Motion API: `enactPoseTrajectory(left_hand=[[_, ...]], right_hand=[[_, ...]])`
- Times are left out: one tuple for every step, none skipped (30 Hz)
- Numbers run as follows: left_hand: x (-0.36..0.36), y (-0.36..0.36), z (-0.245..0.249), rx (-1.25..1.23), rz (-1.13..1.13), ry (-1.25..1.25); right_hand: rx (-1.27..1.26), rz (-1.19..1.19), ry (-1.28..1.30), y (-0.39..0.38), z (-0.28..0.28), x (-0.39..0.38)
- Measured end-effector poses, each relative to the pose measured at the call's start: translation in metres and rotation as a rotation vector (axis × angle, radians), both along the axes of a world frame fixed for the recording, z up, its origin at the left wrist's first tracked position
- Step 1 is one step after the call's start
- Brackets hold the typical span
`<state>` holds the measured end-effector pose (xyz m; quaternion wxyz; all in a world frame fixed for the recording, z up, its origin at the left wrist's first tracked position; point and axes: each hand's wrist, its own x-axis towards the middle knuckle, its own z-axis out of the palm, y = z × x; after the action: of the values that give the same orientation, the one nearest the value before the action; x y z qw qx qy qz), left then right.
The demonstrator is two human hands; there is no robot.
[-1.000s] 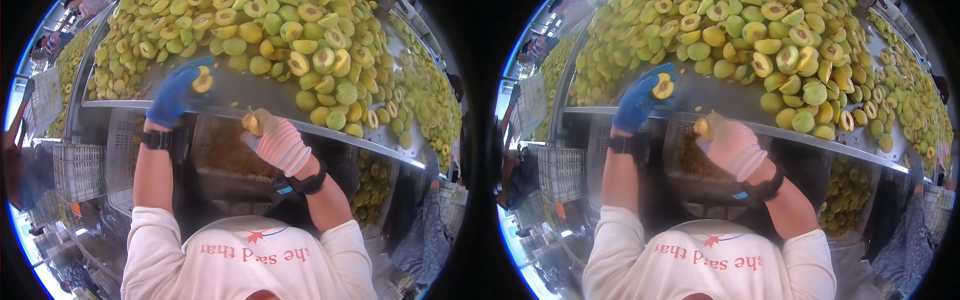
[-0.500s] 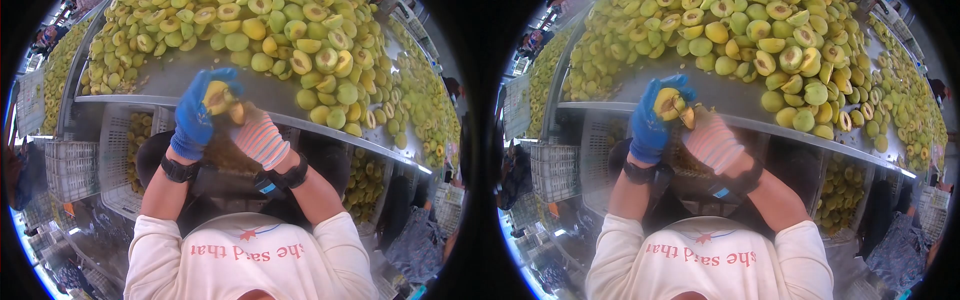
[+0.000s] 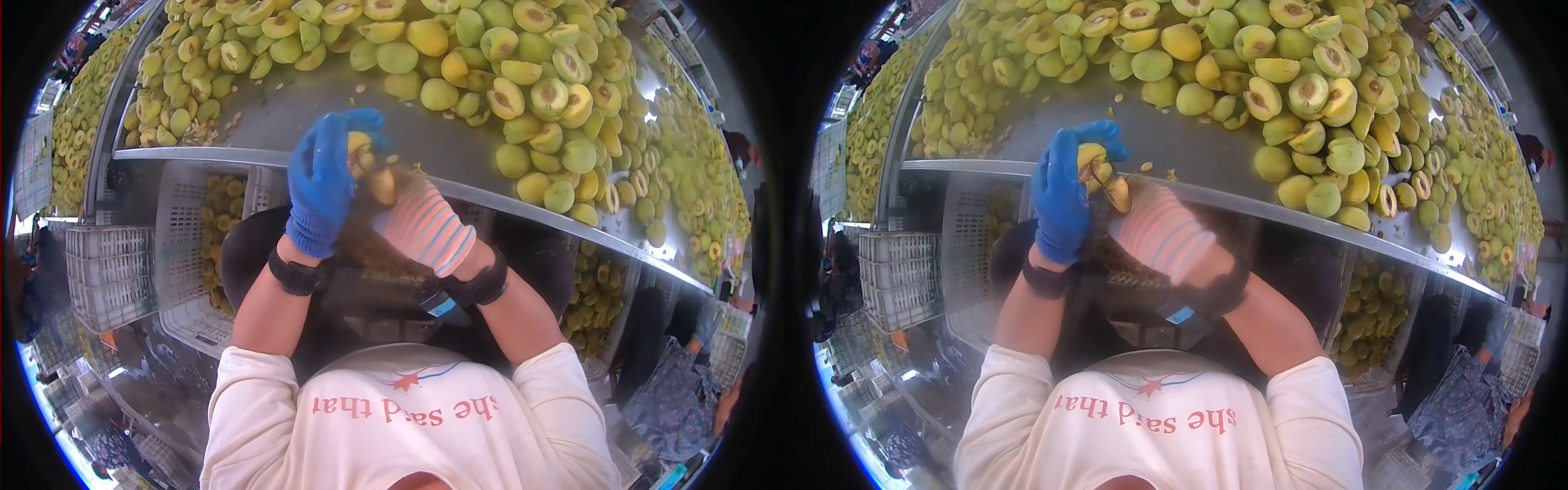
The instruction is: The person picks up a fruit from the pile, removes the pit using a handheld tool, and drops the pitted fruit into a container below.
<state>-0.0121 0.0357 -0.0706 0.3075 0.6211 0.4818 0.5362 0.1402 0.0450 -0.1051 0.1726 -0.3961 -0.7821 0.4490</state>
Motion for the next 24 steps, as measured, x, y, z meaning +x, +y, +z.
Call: enactPoseTrajectory(left_hand=[[-0.002,0.000,0.001,-0.041,-0.017,-0.091],[-0.003,0.000,0.002,-0.081,-0.034,-0.181],[-0.001,-0.001,0.003,-0.093,-0.016,-0.214],[0.002,-0.002,0.002,-0.104,0.001,-0.247],[0.003,-0.002,-0.001,-0.112,0.019,-0.282],[0.001,-0.001,-0.008,-0.062,0.042,-0.191],[-0.001,0.002,-0.015,-0.013,0.064,-0.100],[-0.003,0.002,-0.020,0.024,0.062,-0.028],[-0.001,0.004,-0.016,0.062,0.062,0.043],[0.000,0.005,-0.008,0.086,0.032,0.095],[0.003,0.007,-0.002,0.113,-0.004,0.146],[0.008,0.009,-0.004,0.153,-0.016,0.197],[0.012,0.010,-0.007,0.191,-0.026,0.246],[0.015,0.011,-0.009,0.229,-0.035,0.297],[0.017,0.010,-0.010,0.236,-0.022,0.344],[0.018,0.009,-0.010,0.243,-0.006,0.393],[0.018,0.008,-0.010,0.252,0.012,0.443],[0.020,0.008,-0.011,0.255,0.041,0.408],[0.022,0.006,-0.012,0.258,0.071,0.372],[0.024,0.006,-0.014,0.261,0.101,0.336],[0.025,0.005,-0.016,0.149,0.027,0.088],[0.025,0.004,-0.018,0.035,-0.046,-0.160],[0.023,0.003,-0.016,0.008,-0.069,-0.209],[0.020,0.002,-0.014,-0.018,-0.089,-0.259]], right_hand=[[-0.147,0.022,0.106,0.001,0.026,0.003],[-0.095,0.040,0.171,0.001,0.031,0.005],[-0.042,0.058,0.235,0.001,0.036,0.008],[0.211,0.070,0.253,0.002,0.028,0.009],[0.314,0.013,0.247,0.001,0.029,0.010],[0.416,-0.050,0.237,0.001,0.030,0.011],[0.365,-0.183,0.205,-0.004,0.036,0.014],[0.313,-0.316,0.172,-0.006,0.040,0.016],[0.356,-0.327,0.203,-0.002,0.037,0.016],[0.398,-0.344,0.232,0.005,0.032,0.018],[0.387,-0.375,0.256,0.006,0.031,0.018],[0.376,-0.405,0.280,0.008,0.030,0.018],[0.309,-0.443,0.299,0.006,0.032,0.013],[0.240,-0.480,0.319,0.004,0.032,0.011],[0.269,-0.462,0.361,0.005,0.030,0.013],[0.299,-0.441,0.405,0.007,0.028,0.013],[0.330,-0.419,0.451,0.009,0.027,0.013],[0.284,-0.438,0.401,0.008,0.029,0.011],[0.238,-0.456,0.349,0.007,0.032,0.009],[0.192,-0.473,0.298,0.007,0.034,0.008],[0.285,-0.350,0.248,0.007,0.031,0.008],[0.375,-0.225,0.198,0.006,0.024,0.009],[0.465,-0.095,0.148,0.006,0.022,0.010],[0.273,0.013,0.142,0.006,0.030,0.016]])
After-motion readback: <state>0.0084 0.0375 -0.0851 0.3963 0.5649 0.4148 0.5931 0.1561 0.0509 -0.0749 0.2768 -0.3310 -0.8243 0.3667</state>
